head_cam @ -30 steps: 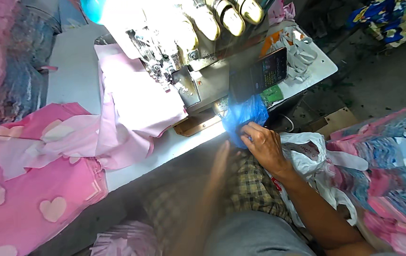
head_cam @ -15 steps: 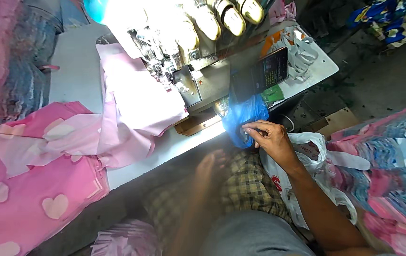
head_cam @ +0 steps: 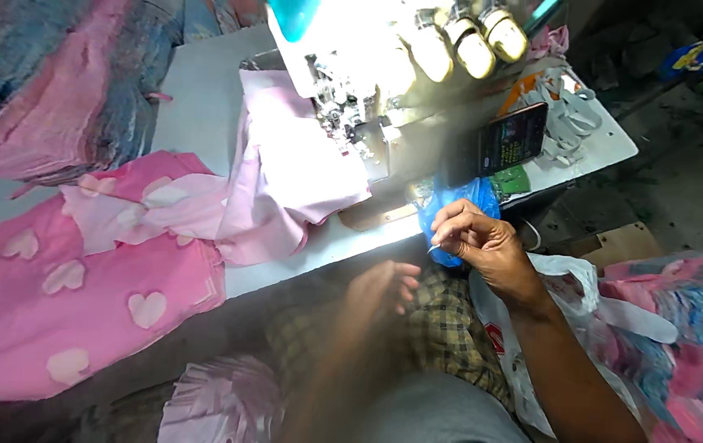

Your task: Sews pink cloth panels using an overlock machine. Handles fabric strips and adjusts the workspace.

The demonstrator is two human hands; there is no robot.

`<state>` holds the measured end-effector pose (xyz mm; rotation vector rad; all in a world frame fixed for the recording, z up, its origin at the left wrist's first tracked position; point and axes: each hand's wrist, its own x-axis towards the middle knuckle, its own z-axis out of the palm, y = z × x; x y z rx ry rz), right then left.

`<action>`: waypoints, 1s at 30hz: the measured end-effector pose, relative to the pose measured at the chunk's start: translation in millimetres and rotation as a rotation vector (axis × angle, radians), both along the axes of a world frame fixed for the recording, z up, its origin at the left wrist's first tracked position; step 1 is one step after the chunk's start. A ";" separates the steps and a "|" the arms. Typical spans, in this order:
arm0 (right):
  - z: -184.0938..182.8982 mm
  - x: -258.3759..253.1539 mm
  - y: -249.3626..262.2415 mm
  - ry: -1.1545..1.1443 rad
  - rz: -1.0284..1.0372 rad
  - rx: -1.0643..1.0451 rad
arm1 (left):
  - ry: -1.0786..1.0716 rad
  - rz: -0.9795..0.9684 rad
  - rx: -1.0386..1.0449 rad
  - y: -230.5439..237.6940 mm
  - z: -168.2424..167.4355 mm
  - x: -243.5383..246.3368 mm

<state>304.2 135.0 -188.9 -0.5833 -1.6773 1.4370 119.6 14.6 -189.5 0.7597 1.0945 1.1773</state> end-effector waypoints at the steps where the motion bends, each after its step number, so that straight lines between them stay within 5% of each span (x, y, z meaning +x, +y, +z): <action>1: 2.2 -7.6 1.2 0.042 0.055 0.012 | -0.049 -0.017 -0.006 3.7 5.7 -2.4; 6: 7.0 -39.5 8.8 0.158 0.207 0.044 | -0.171 0.025 -0.027 16.2 31.0 -16.8; 10: 7.5 -56.6 14.7 0.186 0.189 0.083 | 0.015 0.169 -0.034 20.6 49.9 -26.4; 15: 16.3 -63.1 18.0 -0.009 -0.061 0.508 | 0.281 0.312 0.034 24.2 63.9 -40.6; 22: 22.3 -71.5 15.3 -0.135 -0.250 0.948 | 0.250 0.357 0.031 25.2 68.2 -45.8; 27: 21.0 -75.9 14.7 -0.139 -0.291 0.991 | 0.228 0.346 0.033 24.7 68.9 -44.5; 30: 23.0 -75.8 12.4 -0.113 -0.265 0.825 | 0.391 0.373 0.085 22.4 68.9 -43.5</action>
